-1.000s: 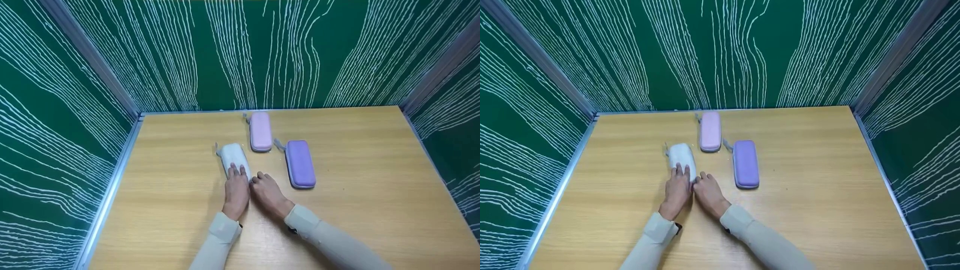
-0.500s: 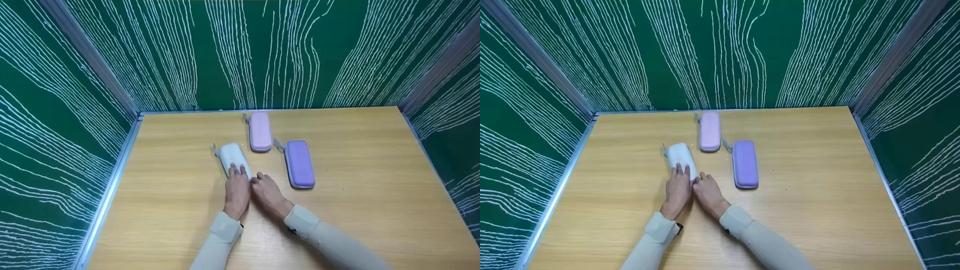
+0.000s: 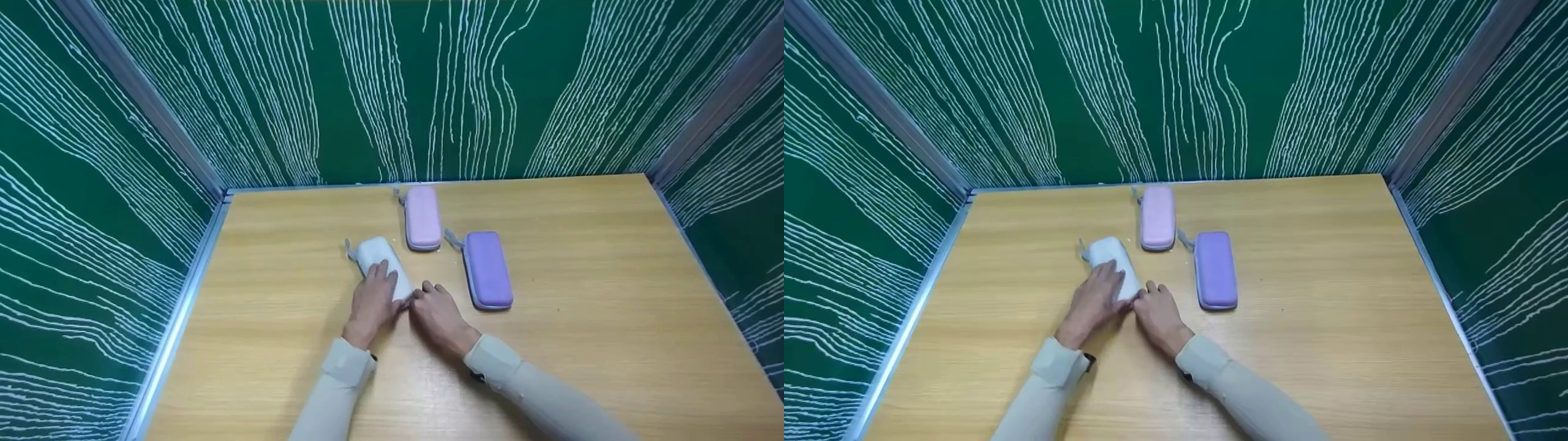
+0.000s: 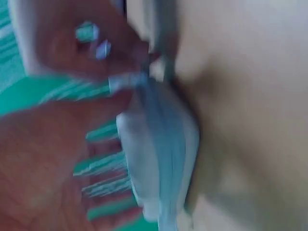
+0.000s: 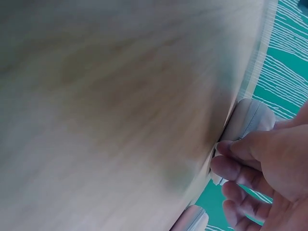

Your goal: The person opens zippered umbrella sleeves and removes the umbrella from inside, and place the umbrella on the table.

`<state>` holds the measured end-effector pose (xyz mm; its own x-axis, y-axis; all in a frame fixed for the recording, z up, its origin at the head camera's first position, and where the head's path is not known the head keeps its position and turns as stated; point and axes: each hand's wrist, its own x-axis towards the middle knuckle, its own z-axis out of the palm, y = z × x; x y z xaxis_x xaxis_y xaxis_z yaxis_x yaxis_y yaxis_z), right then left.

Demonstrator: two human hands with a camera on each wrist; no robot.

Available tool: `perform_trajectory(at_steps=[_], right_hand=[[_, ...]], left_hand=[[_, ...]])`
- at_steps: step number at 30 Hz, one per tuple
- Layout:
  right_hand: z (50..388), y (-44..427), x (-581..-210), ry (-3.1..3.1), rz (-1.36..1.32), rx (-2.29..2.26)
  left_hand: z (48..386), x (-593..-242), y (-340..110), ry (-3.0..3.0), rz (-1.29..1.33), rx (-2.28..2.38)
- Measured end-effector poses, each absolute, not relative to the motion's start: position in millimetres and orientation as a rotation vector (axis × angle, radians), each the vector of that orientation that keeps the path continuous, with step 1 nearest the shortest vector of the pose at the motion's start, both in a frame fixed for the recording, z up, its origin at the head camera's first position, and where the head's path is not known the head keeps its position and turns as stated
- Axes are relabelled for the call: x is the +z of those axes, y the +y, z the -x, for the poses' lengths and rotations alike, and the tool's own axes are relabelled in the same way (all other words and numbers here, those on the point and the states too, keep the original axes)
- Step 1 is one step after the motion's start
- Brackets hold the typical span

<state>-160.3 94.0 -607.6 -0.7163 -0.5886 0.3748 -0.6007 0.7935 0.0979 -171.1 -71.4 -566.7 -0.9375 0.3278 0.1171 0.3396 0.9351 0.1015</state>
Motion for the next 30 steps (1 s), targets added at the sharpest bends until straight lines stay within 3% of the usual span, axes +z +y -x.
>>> perform_trajectory(at_steps=[10,30], right_hand=[[160,97,-608,-2.558,-0.905,0.006],[163,102,-605,-2.598,-0.858,0.019]], left_hand=[[185,-558,-103,-3.155,0.915,-0.424],[183,-558,-95,-3.167,0.808,-0.500]])
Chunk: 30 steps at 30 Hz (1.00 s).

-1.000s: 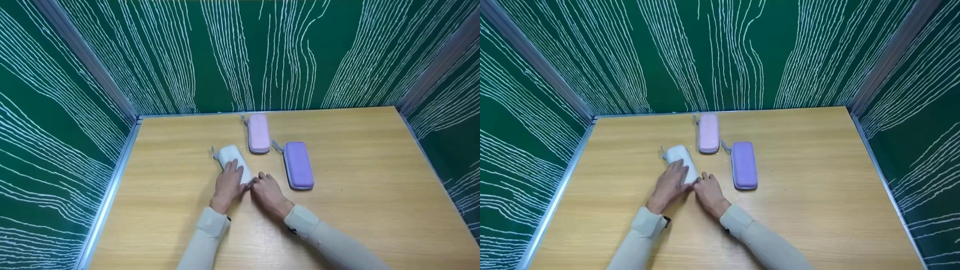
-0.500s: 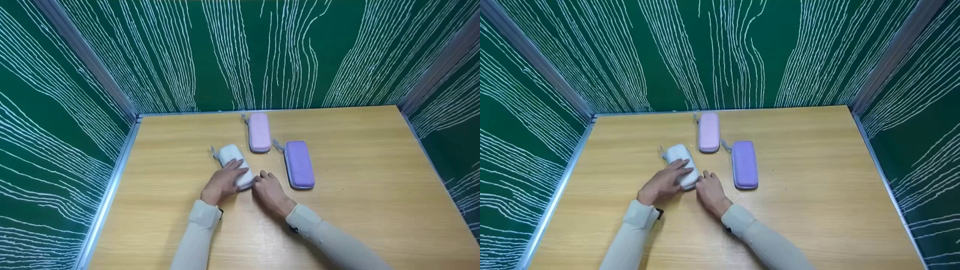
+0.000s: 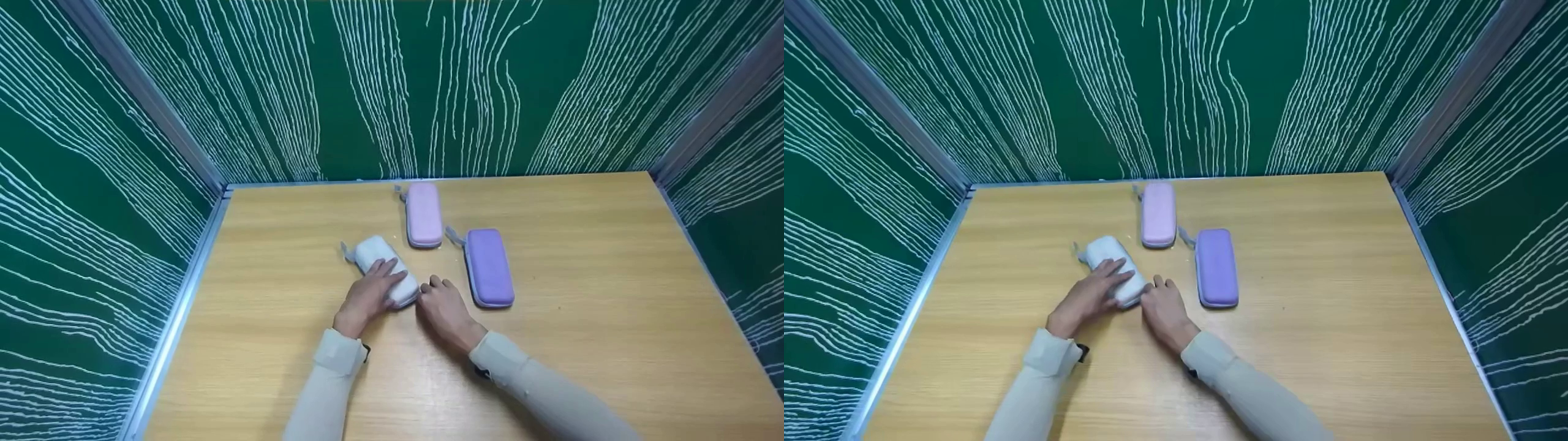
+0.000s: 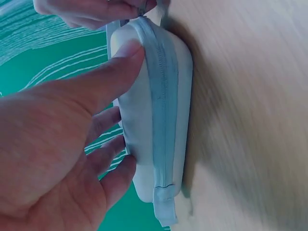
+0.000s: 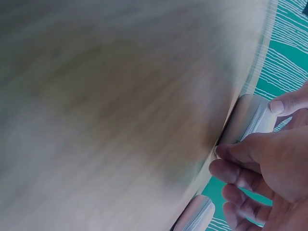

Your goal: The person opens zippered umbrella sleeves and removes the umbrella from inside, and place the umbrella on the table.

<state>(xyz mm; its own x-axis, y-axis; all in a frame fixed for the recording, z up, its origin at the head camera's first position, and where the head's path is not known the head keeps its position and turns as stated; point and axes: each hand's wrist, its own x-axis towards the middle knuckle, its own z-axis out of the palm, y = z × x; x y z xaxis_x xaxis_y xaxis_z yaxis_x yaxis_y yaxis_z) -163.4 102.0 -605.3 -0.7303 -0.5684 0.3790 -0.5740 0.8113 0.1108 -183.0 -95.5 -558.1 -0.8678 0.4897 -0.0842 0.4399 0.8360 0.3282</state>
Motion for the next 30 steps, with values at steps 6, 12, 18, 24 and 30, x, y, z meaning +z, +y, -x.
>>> perform_trajectory(at_steps=[6,12,18,24,30], right_hand=[[163,103,-606,-2.585,-0.840,0.006],[162,103,-608,-2.572,-0.838,0.000],[161,102,-609,-2.580,-0.832,0.015],[161,101,-608,-2.604,-0.825,0.007],[159,101,-608,-2.607,-0.828,-0.005]], left_hand=[[179,-562,-91,2.924,-0.705,0.417],[177,-566,-86,2.981,-0.681,0.369],[174,-567,-81,3.001,-0.638,0.353],[172,-568,-76,3.041,-0.606,0.280],[172,-571,-72,3.065,-0.570,0.225]])
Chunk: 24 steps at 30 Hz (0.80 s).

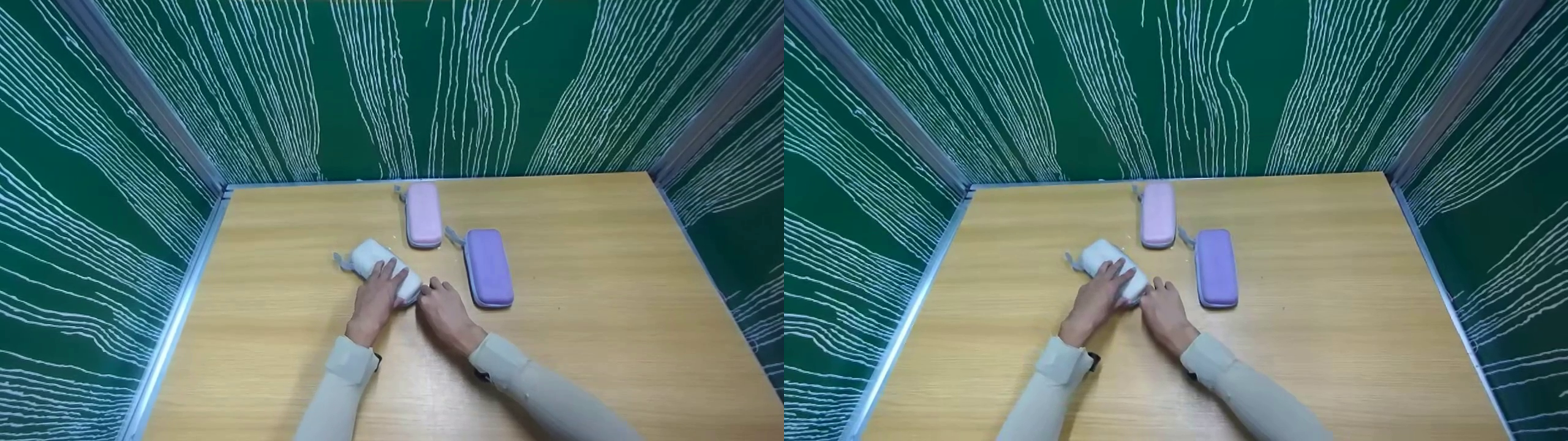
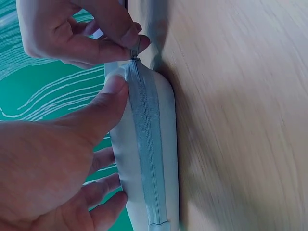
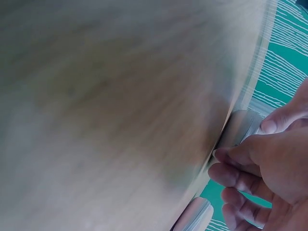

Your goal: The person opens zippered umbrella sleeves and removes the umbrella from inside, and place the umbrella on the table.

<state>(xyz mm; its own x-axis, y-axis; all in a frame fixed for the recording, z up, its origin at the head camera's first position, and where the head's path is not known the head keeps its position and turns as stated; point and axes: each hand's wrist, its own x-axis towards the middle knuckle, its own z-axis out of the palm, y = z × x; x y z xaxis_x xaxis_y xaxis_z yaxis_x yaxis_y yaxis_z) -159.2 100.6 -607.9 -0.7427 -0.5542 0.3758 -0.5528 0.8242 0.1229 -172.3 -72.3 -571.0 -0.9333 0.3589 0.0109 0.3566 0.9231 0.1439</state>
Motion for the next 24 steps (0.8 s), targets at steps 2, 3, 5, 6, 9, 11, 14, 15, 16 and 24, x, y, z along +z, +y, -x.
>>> perform_trajectory(at_steps=[2,3,5,6,9,11,14,15,16,24], right_hand=[[158.9,100.6,-607.6,-2.601,-0.832,-0.005],[158.5,100.6,-607.2,-2.598,-0.836,-0.002],[158.1,100.8,-606.8,-2.592,-0.847,0.009],[157.9,101.0,-606.6,-2.589,-0.851,0.016],[157.3,101.4,-605.8,-2.590,-0.860,0.030],[156.9,101.5,-605.4,-2.595,-0.859,0.032],[156.4,101.1,-605.3,-2.601,-0.851,0.036],[156.2,101.0,-605.3,-2.601,-0.848,0.039],[156.0,100.8,-605.4,-2.601,-0.845,0.040],[155.3,100.6,-605.5,-2.601,-0.840,0.035]], left_hand=[[172.0,-571.9,-71.2,3.079,-0.563,0.210],[171.7,-572.1,-70.6,3.094,-0.567,0.189],[171.1,-572.5,-69.5,3.133,-0.582,0.141],[170.8,-572.7,-69.0,3.154,-0.593,0.113],[170.0,-572.7,-67.6,3.204,-0.614,0.059],[169.8,-572.9,-66.8,3.210,-0.615,0.047],[169.9,-573.2,-65.7,3.210,-0.605,0.038],[169.8,-573.3,-65.4,3.208,-0.601,0.035],[169.8,-573.5,-65.1,3.207,-0.597,0.033],[169.6,-576.4,-63.4,3.222,-0.588,0.030]])
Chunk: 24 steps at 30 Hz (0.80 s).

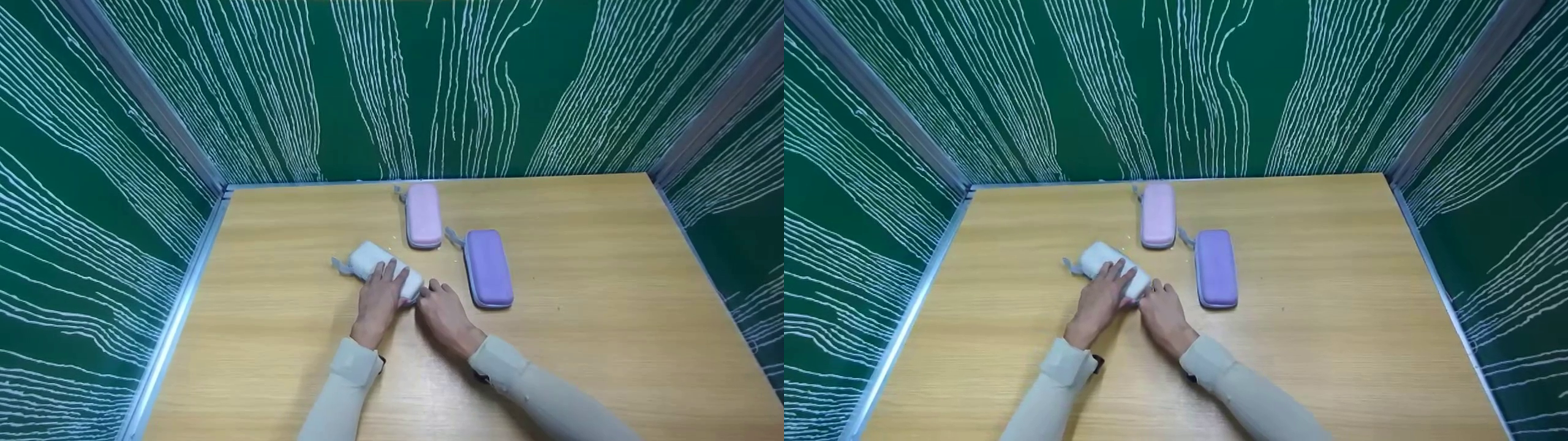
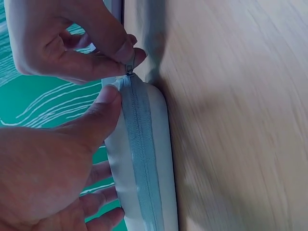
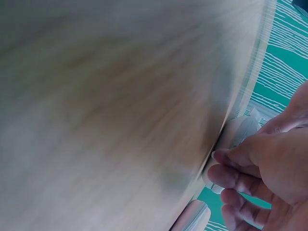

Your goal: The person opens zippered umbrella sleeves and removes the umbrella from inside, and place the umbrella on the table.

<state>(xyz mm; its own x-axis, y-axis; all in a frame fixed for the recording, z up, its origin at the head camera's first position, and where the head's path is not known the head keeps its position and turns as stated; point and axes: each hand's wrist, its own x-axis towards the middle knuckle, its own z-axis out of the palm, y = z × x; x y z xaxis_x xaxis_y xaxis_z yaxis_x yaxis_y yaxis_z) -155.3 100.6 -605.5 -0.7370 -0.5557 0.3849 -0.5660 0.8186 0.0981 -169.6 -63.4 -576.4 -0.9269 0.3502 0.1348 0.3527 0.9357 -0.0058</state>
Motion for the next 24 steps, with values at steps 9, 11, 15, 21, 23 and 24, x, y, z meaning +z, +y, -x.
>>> perform_trajectory(at_steps=[9,11,15,21,23,24], right_hand=[[155,101,-606,-2.585,-0.835,0.031],[155,101,-606,-2.581,-0.831,0.026],[155,101,-607,-2.577,-0.825,0.012],[154,100,-606,-2.579,-0.822,0.008],[154,100,-607,-2.583,-0.820,0.012],[154,100,-607,-2.585,-0.819,0.014]], left_hand=[[169,-580,-60,-2.945,0.511,-0.007],[168,-579,-59,-2.940,0.497,-0.014],[166,-580,-57,-2.935,0.466,-0.021],[163,-580,-52,-2.981,0.426,-0.005],[162,-579,-50,-2.997,0.414,-0.015],[162,-579,-50,-3.001,0.408,-0.018]])
